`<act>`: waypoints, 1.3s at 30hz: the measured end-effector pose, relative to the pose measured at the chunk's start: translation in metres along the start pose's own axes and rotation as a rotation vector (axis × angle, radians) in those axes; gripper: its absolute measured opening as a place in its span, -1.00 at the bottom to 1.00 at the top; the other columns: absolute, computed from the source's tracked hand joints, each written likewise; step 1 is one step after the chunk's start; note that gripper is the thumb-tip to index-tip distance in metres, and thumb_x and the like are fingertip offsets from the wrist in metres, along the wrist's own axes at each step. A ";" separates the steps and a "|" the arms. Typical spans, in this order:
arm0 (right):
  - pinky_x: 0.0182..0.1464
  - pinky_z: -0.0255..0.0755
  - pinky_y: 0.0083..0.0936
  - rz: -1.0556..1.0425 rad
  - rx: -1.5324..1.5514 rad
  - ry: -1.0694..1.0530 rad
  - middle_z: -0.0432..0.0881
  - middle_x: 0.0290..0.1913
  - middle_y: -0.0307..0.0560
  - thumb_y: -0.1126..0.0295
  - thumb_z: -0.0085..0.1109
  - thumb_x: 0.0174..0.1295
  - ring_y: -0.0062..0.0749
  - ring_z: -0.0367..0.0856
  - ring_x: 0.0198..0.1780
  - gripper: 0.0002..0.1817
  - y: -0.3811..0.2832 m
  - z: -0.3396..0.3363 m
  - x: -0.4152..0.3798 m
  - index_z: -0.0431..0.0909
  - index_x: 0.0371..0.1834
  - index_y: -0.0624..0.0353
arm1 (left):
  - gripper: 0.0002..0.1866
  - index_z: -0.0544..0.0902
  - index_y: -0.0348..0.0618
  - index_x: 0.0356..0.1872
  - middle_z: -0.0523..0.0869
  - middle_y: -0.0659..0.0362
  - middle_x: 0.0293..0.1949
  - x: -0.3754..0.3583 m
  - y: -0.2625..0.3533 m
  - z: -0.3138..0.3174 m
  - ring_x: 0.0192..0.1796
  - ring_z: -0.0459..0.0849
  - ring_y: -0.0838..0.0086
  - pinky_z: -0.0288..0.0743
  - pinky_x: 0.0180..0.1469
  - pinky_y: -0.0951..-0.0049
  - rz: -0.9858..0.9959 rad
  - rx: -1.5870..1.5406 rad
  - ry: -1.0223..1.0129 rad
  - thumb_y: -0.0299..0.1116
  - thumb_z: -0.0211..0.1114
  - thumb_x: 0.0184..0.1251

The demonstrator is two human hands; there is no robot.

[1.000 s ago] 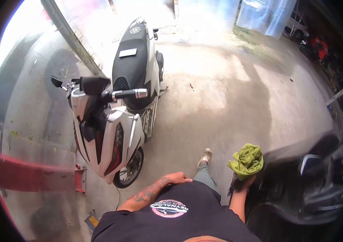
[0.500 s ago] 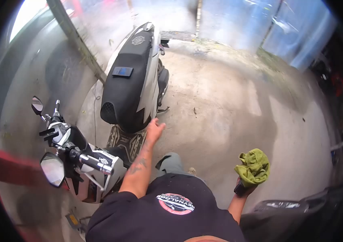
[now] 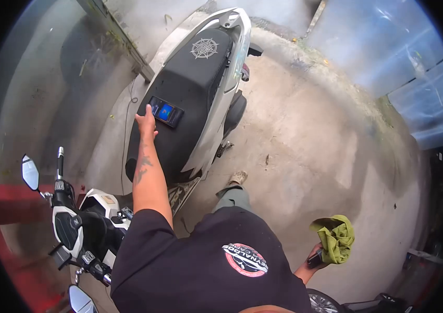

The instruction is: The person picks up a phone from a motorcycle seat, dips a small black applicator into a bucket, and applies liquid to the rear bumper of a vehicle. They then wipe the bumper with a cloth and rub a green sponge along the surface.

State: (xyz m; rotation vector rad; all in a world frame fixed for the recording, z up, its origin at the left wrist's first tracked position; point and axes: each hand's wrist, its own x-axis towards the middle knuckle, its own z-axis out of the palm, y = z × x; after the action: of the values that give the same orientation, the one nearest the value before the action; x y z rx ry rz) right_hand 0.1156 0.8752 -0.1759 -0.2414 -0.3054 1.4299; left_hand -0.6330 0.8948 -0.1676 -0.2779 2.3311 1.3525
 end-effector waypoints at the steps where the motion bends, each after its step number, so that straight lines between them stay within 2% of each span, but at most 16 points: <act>1: 0.36 0.57 -0.16 -0.022 -0.013 0.106 0.60 0.36 -0.02 0.27 0.17 0.53 -0.15 0.61 0.33 -0.53 0.004 0.009 0.014 0.46 0.41 0.23 | 0.17 -0.12 -0.02 0.71 0.57 -0.13 0.21 0.051 -0.015 0.011 -0.10 0.69 0.16 0.66 -0.19 0.04 -0.043 0.025 0.028 0.49 0.17 0.32; 2: 0.32 0.61 -0.18 -0.047 -0.021 0.212 0.64 0.34 -0.04 0.26 0.21 0.50 -0.16 0.65 0.30 -0.52 0.012 0.019 0.026 0.49 0.40 0.20 | 0.18 -0.13 -0.02 0.71 0.57 -0.13 0.18 0.058 -0.004 0.012 -0.10 0.69 0.13 0.66 -0.18 0.03 -0.080 0.037 0.007 0.49 0.17 0.32; 4: 0.34 0.59 -0.18 -0.023 -0.096 0.206 0.61 0.36 -0.03 0.26 0.23 0.49 -0.16 0.63 0.33 -0.51 0.023 0.040 0.054 0.48 0.40 0.21 | 0.18 -0.16 -0.01 0.71 0.57 -0.13 0.14 0.069 0.012 0.006 -0.10 0.69 0.07 0.66 -0.17 0.01 -0.159 0.053 -0.030 0.49 0.16 0.33; 5: 0.35 0.58 -0.18 -0.005 -0.136 0.196 0.60 0.38 -0.02 0.27 0.23 0.49 -0.16 0.61 0.34 -0.51 0.028 0.049 0.071 0.48 0.41 0.22 | 0.22 -0.18 0.10 0.71 0.47 -0.20 0.29 0.066 0.018 0.004 0.13 0.63 -0.08 0.61 0.00 -0.08 -0.182 0.067 -0.074 0.57 0.16 0.26; 7: 0.35 0.58 -0.20 0.000 -0.141 0.249 0.58 0.39 0.01 0.27 0.27 0.46 -0.16 0.60 0.35 -0.50 0.037 0.032 0.081 0.48 0.39 0.23 | 0.23 -0.18 0.09 0.71 0.48 -0.19 0.29 0.071 0.029 -0.002 0.11 0.65 -0.07 0.62 -0.01 -0.05 -0.178 0.145 -0.068 0.57 0.18 0.24; 10: 0.31 0.60 -0.23 0.166 -0.063 0.106 0.60 0.36 0.00 0.26 0.31 0.44 -0.17 0.63 0.29 -0.49 0.035 0.020 0.128 0.49 0.38 0.23 | 0.29 -0.21 0.08 0.72 0.49 -0.20 0.30 0.069 0.032 0.005 -0.02 0.70 0.00 0.66 -0.11 0.03 -0.200 0.272 -0.025 0.57 0.24 0.19; 11: 0.23 0.60 -0.28 0.170 -0.031 0.196 0.63 0.26 -0.01 0.38 0.25 0.47 -0.19 0.63 0.22 -0.61 0.053 0.047 0.137 0.51 0.30 0.27 | 0.30 -0.22 0.07 0.72 0.50 -0.20 0.31 0.072 0.035 0.007 -0.04 0.71 0.01 0.67 -0.14 0.04 -0.195 0.329 -0.004 0.57 0.25 0.18; 12: 0.23 0.60 -0.28 0.205 -0.030 0.168 0.63 0.26 -0.01 0.37 0.25 0.48 -0.19 0.63 0.22 -0.60 0.059 0.047 0.146 0.51 0.30 0.26 | 0.32 -0.24 0.07 0.72 0.50 -0.20 0.32 0.070 0.042 0.008 -0.06 0.71 0.03 0.67 -0.17 0.05 -0.187 0.386 0.018 0.57 0.26 0.18; 13: 0.23 0.60 -0.28 0.209 -0.012 0.137 0.63 0.26 -0.01 0.37 0.25 0.48 -0.19 0.63 0.22 -0.60 0.062 0.031 0.138 0.51 0.31 0.26 | 0.30 -0.21 -0.13 0.70 0.63 -0.22 0.26 0.067 0.051 0.017 -0.18 0.80 0.13 0.72 -0.34 0.19 -0.124 0.505 0.059 0.45 0.30 0.23; 19: 0.31 0.55 -0.23 0.274 -0.084 0.172 0.59 0.32 0.03 0.33 0.24 0.49 -0.16 0.60 0.27 -0.55 0.074 0.036 0.170 0.47 0.36 0.25 | 0.18 -0.10 -0.10 0.69 0.70 -0.17 0.14 0.076 0.065 0.027 -0.29 0.79 0.17 0.73 -0.35 0.18 -0.183 0.721 0.066 0.27 0.34 0.22; 22: 0.33 0.54 -0.22 0.315 -0.107 0.136 0.59 0.34 0.02 0.30 0.21 0.50 -0.16 0.59 0.29 -0.54 0.073 0.034 0.171 0.46 0.38 0.25 | 0.13 -0.04 -0.07 0.67 0.70 -0.16 0.10 0.073 0.073 0.036 -0.31 0.79 0.19 0.74 -0.35 0.17 -0.221 0.731 0.067 0.21 0.34 0.21; 26: 0.33 0.55 -0.22 0.355 -0.115 0.149 0.58 0.34 0.01 0.26 0.19 0.52 -0.16 0.59 0.29 -0.54 0.064 0.022 0.183 0.45 0.39 0.24 | 0.18 -0.04 -0.02 0.67 0.51 -0.25 0.28 0.079 0.068 0.038 -0.30 0.75 0.18 0.73 -0.34 0.15 -0.245 0.724 0.099 0.24 0.38 0.12; 29: 0.31 0.56 -0.22 0.351 -0.128 0.150 0.59 0.35 0.01 0.24 0.17 0.53 -0.17 0.61 0.27 -0.54 0.055 0.013 0.183 0.45 0.39 0.23 | 0.21 -0.04 0.00 0.67 0.40 -0.28 0.33 0.078 0.066 0.045 -0.28 0.74 0.17 0.73 -0.34 0.14 -0.249 0.714 0.098 0.24 0.40 0.08; 33: 0.27 0.60 -0.22 0.337 -0.171 0.162 0.60 0.33 0.01 0.21 0.14 0.54 -0.17 0.63 0.26 -0.54 0.060 0.022 0.184 0.46 0.39 0.22 | 0.23 -0.05 0.01 0.67 0.39 -0.29 0.33 0.078 0.065 0.046 -0.25 0.73 0.16 0.74 -0.33 0.14 -0.262 0.693 0.117 0.19 0.44 0.04; 36: 0.18 0.69 -0.20 0.259 -0.185 0.294 0.63 0.30 0.01 0.15 0.21 0.49 -0.12 0.68 0.20 -0.49 0.061 0.020 0.180 0.47 0.37 0.20 | 0.23 -0.05 0.01 0.67 0.40 -0.28 0.32 0.079 0.064 0.049 -0.23 0.73 0.15 0.75 -0.33 0.14 -0.264 0.693 0.109 0.14 0.46 0.01; 39: 0.18 0.69 -0.20 0.278 -0.218 0.284 0.64 0.29 0.00 0.13 0.22 0.48 -0.12 0.68 0.20 -0.49 0.061 0.023 0.178 0.47 0.36 0.19 | 0.24 -0.05 0.00 0.67 0.45 -0.26 0.30 0.076 0.068 0.051 -0.23 0.73 0.13 0.75 -0.32 0.14 -0.271 0.706 0.085 0.09 0.47 -0.01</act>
State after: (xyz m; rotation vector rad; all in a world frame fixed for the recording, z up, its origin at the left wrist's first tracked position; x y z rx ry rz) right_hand 0.0713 1.0587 -0.1646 -0.6795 -0.1982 1.6118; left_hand -0.7130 0.9765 -0.1716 -0.4065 2.5530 0.3530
